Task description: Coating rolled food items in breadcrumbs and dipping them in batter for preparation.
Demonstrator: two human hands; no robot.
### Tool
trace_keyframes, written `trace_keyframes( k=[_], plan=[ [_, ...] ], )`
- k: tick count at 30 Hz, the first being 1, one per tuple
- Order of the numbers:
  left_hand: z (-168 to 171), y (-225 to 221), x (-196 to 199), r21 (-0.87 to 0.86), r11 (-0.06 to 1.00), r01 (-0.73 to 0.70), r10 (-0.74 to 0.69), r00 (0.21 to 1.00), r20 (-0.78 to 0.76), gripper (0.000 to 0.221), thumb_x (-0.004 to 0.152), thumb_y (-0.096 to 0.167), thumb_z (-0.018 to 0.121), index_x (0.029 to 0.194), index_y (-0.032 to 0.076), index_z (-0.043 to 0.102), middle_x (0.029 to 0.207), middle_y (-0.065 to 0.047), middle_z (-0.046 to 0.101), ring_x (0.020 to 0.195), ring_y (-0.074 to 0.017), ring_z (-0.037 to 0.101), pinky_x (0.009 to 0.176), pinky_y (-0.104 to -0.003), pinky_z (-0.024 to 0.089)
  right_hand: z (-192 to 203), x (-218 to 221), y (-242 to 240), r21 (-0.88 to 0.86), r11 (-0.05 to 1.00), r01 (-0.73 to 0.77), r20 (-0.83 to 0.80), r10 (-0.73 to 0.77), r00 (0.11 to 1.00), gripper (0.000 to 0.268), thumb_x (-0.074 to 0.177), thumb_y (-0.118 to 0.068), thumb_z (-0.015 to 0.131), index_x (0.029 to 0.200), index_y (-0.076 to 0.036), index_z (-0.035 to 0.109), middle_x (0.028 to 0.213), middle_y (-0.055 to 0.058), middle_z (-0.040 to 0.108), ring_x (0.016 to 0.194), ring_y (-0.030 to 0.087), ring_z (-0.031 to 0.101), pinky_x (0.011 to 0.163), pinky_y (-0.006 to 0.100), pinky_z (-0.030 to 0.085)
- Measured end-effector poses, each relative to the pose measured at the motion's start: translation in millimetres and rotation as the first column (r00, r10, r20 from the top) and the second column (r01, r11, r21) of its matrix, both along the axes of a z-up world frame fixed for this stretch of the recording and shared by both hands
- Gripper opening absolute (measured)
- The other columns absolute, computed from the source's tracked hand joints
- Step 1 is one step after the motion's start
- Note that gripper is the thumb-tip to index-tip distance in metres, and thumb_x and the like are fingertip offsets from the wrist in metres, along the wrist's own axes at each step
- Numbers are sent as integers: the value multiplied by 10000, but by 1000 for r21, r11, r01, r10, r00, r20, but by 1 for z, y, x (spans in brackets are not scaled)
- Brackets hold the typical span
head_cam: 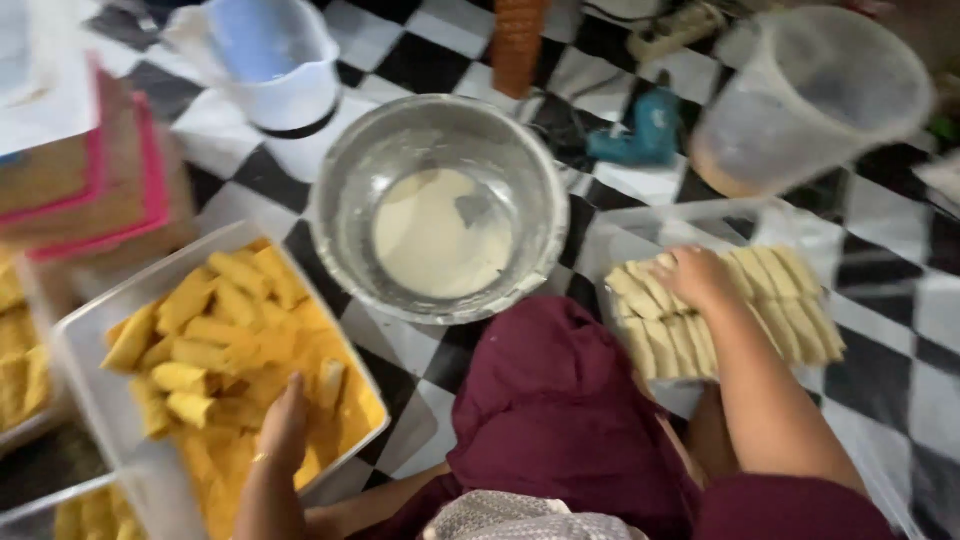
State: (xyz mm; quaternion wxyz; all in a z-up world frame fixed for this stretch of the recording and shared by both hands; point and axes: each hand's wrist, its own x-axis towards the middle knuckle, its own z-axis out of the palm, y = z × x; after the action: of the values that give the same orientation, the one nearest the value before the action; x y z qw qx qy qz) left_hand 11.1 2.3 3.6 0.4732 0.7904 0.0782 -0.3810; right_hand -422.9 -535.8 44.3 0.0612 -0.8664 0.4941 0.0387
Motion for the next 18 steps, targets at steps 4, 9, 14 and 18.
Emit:
trace_keyframes(
  k=[4,9,14,18],
  plan=[
    [7,-6,-1,-130,985,-111,102,992,-75,464,1003,470,524,907,35,653,790,-76,556,662,-191,458,603,-341,396,34,56,35,35,996,-83,-297,90,951,763,883,-799,442,1230,-200,761,1259,83,731,1100,351,688,962,448,533],
    [44,5,-12,-335,935,-120,114,993,-37,430,963,380,588,1190,20,652,1131,-90,624,1020,-214,542,886,-355,442,53,76,45,194,980,-48,-363,118,924,822,746,-860,527,1356,-333,691,1411,-7,679,1244,319,655,1089,532,465],
    [28,0,-15,147,920,364,-390,888,242,767,865,314,734,1523,55,437,1432,-153,601,1257,-268,631,1066,-319,497,42,70,41,122,989,-88,-430,132,893,714,807,-680,606,1478,-445,539,1390,-62,699,1258,253,666,1029,431,557],
    [39,-20,-20,388,856,341,-408,907,104,526,901,437,719,1064,-62,714,960,-198,727,842,-306,713,809,-369,585,39,84,46,147,988,-45,-421,104,901,616,832,-606,537,1391,-369,641,1565,-89,530,1356,319,562,1079,576,453]
  ],
)
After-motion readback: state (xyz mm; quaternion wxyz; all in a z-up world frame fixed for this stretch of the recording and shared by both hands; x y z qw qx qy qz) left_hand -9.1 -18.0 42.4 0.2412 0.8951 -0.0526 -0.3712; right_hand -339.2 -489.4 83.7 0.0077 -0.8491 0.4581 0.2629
